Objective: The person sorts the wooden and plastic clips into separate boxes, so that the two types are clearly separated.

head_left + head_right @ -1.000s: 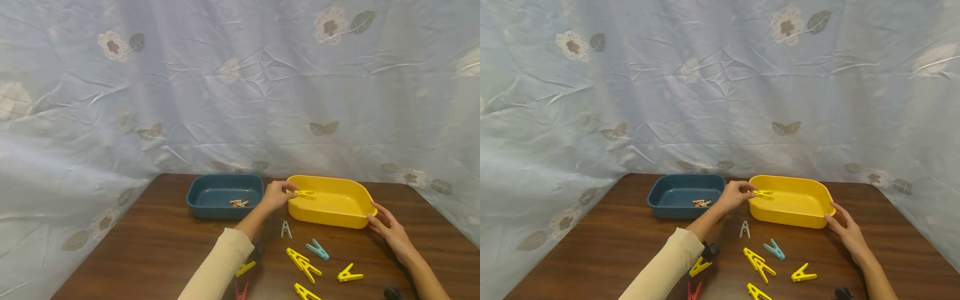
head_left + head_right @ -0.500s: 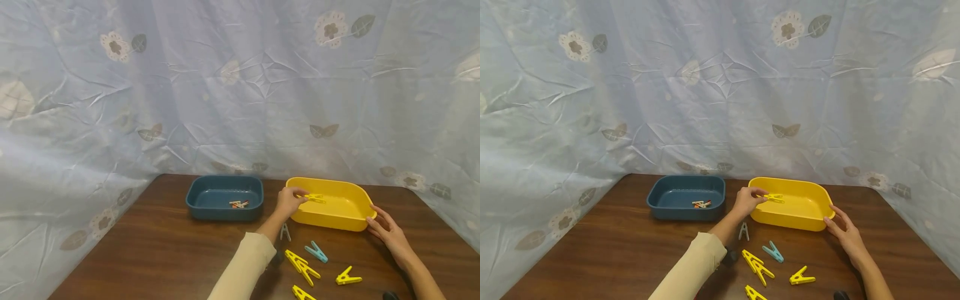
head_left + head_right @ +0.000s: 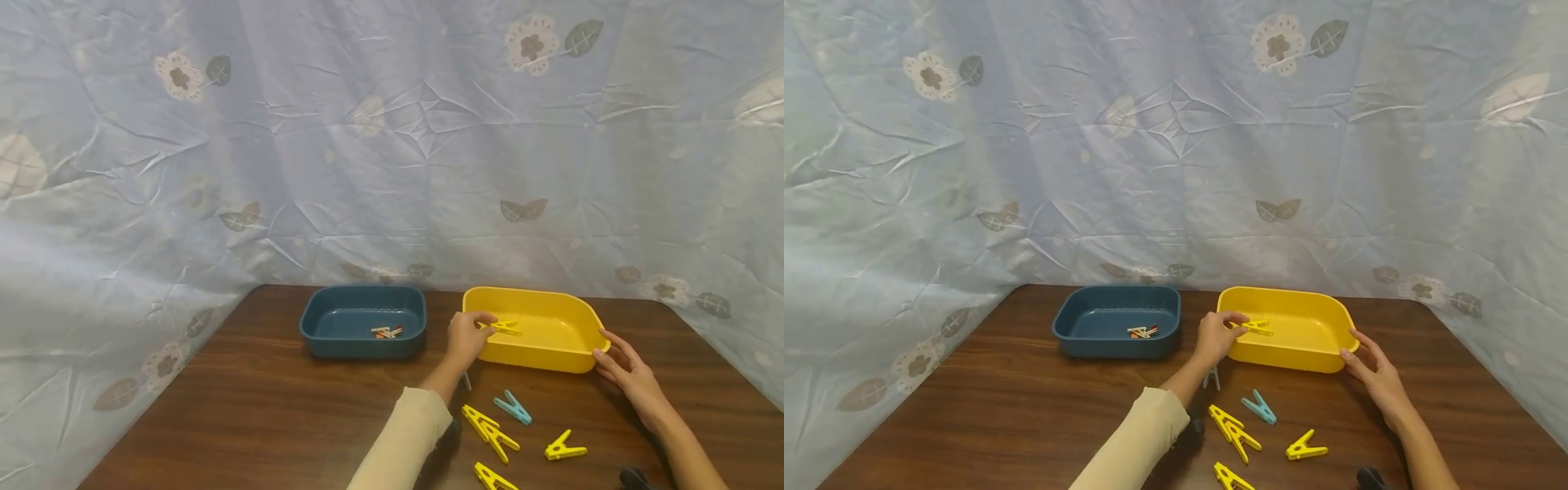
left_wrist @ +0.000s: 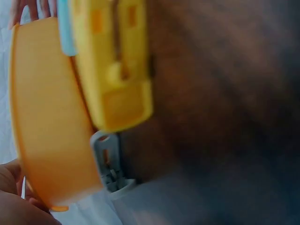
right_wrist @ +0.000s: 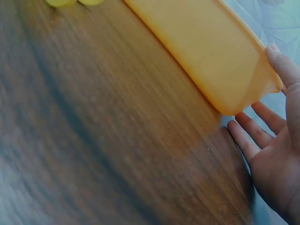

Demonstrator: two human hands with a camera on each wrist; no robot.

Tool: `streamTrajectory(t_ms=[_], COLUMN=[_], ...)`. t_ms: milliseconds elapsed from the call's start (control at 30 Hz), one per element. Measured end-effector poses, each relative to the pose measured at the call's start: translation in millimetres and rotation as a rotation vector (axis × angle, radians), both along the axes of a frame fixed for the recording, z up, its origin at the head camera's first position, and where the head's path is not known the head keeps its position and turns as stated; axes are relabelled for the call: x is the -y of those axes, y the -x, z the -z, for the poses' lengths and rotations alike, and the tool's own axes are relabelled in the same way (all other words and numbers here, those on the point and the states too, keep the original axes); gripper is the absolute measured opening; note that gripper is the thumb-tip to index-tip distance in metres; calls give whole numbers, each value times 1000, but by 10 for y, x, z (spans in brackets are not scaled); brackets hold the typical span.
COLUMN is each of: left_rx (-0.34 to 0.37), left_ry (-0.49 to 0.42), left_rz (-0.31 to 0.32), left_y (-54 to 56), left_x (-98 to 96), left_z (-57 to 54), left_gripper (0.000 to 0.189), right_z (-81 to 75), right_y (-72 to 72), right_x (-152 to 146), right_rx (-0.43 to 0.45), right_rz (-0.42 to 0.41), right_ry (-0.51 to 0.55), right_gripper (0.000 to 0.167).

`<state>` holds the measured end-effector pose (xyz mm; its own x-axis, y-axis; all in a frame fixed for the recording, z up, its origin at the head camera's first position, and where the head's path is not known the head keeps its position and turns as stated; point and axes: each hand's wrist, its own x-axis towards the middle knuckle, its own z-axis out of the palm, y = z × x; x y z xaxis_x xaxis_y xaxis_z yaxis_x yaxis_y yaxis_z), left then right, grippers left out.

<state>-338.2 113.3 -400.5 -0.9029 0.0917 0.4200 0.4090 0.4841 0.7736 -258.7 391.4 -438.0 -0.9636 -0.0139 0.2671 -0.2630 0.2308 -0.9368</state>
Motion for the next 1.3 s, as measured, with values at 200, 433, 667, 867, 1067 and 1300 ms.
streamTrajectory(t_ms=[200, 433, 667, 867, 1067, 1300], left_rx=[-61, -71, -103, -120, 36, 117], left_ry=[13, 29, 63, 105, 90, 116], left_rz=[-29, -29, -23, -12, 129, 340], left_y=[-16, -48, -46, -30, -23, -22], left_x=[-6, -4, 6, 28, 167, 557], left_z=[46, 43, 10, -14, -172, -445], left_gripper=[10, 10, 15, 21, 20, 22], right_z=[8, 6, 3, 1, 11, -3], right_y=[10, 2, 0, 0, -6, 3], right_x=[-10, -6, 3, -1, 1, -3], right_rx=[-8, -2, 0, 4, 2, -15], right_rz=[0, 5, 8, 10, 14, 13], right_ry=[-3, -12, -31, -25, -25, -66], right_gripper=[55, 54, 55, 56, 55, 56])
